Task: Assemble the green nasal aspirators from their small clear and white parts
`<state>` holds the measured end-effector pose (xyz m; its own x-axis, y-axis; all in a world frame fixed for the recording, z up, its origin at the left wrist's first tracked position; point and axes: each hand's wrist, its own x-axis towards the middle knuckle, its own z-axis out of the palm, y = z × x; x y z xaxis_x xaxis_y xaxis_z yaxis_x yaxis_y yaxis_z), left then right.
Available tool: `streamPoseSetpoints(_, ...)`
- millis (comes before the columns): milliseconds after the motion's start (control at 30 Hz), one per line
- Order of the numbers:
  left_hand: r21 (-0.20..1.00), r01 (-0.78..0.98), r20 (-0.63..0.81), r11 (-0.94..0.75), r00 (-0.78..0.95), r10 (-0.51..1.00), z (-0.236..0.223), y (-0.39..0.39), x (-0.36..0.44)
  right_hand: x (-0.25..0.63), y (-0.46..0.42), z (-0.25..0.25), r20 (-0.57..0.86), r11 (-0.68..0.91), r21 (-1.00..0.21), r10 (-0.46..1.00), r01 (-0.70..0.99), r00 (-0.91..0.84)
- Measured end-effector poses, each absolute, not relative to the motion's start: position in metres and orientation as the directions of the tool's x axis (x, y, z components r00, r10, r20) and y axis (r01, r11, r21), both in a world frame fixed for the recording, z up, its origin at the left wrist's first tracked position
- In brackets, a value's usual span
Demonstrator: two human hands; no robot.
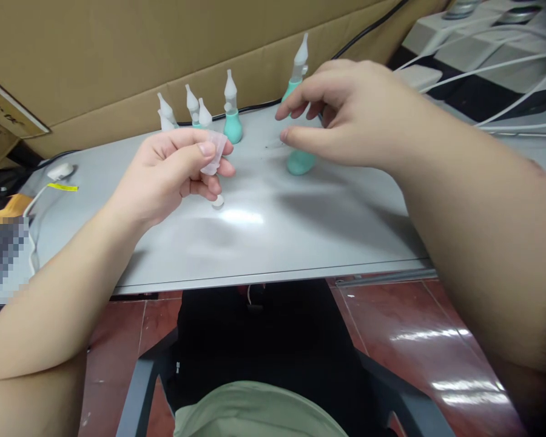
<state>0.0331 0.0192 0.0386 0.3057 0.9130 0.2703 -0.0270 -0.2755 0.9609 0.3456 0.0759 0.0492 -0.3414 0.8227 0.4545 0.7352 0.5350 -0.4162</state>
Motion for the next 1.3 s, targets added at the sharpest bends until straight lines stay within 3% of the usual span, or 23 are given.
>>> streamPoseSetpoints(133,0.953,0.005,0.288,-0.304,0.312,0.906,0.038,0.017,0.032,0.343,0.069,0.057,0.175,0.315,-0.305,0.946,0.899,-0.272)
streamPoseSetpoints(300,0.954,0.047,0.260,-0.297,0.369,0.892,0.036,0.016,0.032,0.337,0.069,0.060,0.074,0.268,-0.268,0.964,0.925,-0.257)
streamPoseSetpoints(433,0.951,0.079,0.244,-0.298,0.401,0.883,0.034,0.018,0.030,0.335,0.067,0.059,0.129,0.286,-0.297,0.957,0.911,-0.258)
streamPoseSetpoints(600,0.930,0.079,0.298,-0.358,0.408,0.863,0.031,0.020,0.030,0.330,0.061,0.055,0.226,0.390,-0.443,0.920,0.807,-0.320)
streamPoseSetpoints(767,0.895,0.077,0.369,-0.439,0.426,0.826,0.029,0.022,0.031,0.318,0.058,0.032,0.290,0.546,-0.656,0.820,0.521,-0.494)
streamPoseSetpoints(867,0.885,0.099,0.369,-0.456,0.449,0.814,0.027,0.025,0.029,0.312,0.058,0.020,0.335,0.598,-0.722,0.743,0.350,-0.580)
streamPoseSetpoints(1100,0.852,0.117,0.417,-0.510,0.436,0.797,0.025,0.025,0.031,0.310,0.063,0.007,0.411,0.588,-0.799,0.686,0.125,-0.601)
streamPoseSetpoints(1300,0.818,0.254,0.378,-0.515,0.437,0.816,0.027,0.019,0.030,0.309,0.073,-0.006,0.487,0.719,-0.692,0.535,0.069,-0.691)
